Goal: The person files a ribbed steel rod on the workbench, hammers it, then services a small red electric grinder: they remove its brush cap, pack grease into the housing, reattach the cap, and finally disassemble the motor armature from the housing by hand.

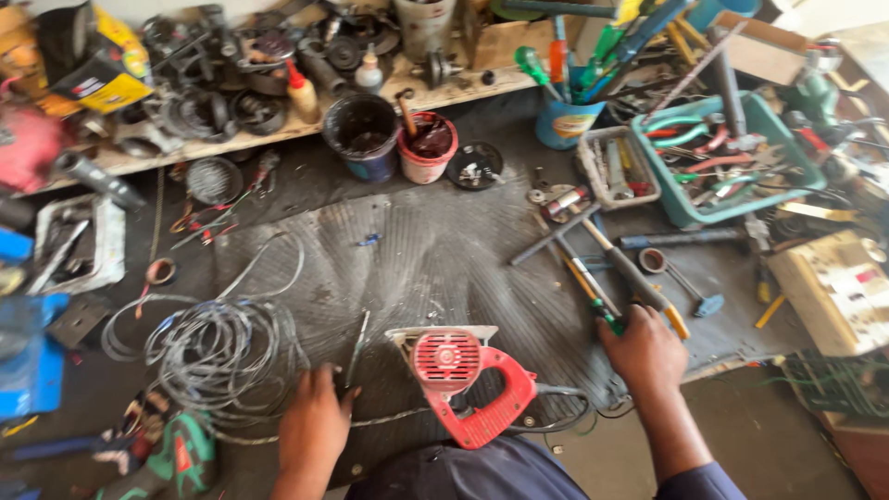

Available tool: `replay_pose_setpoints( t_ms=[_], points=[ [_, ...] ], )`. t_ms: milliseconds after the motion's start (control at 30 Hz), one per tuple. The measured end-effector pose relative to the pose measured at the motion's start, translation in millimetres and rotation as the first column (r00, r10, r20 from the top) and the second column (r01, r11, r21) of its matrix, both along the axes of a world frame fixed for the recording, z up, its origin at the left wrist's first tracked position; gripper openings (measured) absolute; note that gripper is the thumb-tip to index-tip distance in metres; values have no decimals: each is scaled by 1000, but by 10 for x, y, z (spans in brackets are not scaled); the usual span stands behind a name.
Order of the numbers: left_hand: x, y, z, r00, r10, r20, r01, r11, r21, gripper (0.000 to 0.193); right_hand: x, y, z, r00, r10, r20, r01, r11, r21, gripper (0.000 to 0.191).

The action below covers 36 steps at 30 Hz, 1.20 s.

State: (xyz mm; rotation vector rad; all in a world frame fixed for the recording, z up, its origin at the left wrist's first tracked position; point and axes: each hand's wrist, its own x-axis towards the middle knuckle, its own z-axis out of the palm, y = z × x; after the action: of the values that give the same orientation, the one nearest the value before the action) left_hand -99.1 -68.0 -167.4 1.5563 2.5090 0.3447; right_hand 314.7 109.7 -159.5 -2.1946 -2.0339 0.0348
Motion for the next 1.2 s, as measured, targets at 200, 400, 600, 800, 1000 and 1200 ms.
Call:
replay_pose_setpoints(
  t_ms=[200, 400, 600, 800, 1000, 1200],
  points=[
    [-121, -10, -168, 996, 7, 87, -2, 998, -55, 29, -46, 107, 147, 1000, -5, 27, 12, 960, -279, 52],
    [-66, 145, -42, 606, 191, 772, -279, 960, -18, 22, -155, -67, 511, 941, 100, -323, -94, 995, 33, 37],
    [489, 298, 691, 627, -261, 734, -215, 848, 485, 24, -616, -480, 710, 329, 294, -897, -386, 909, 157, 32],
    [970, 540, 1411, 746, -662, -72, 533, 529, 660, 47, -1134, -542, 554, -185, -4, -983, -328, 943, 58, 34],
    [1073, 690, 1483, 697, -709, -110, 630, 532, 566, 35, -697, 198, 338, 918, 341, -204, -308, 935, 178, 30],
    [1011, 685, 1377, 666, -724, -179, 664, 467, 583, 33, -717, 677, 480, 877, 448, -173, -390, 874, 290, 39]
  ],
)
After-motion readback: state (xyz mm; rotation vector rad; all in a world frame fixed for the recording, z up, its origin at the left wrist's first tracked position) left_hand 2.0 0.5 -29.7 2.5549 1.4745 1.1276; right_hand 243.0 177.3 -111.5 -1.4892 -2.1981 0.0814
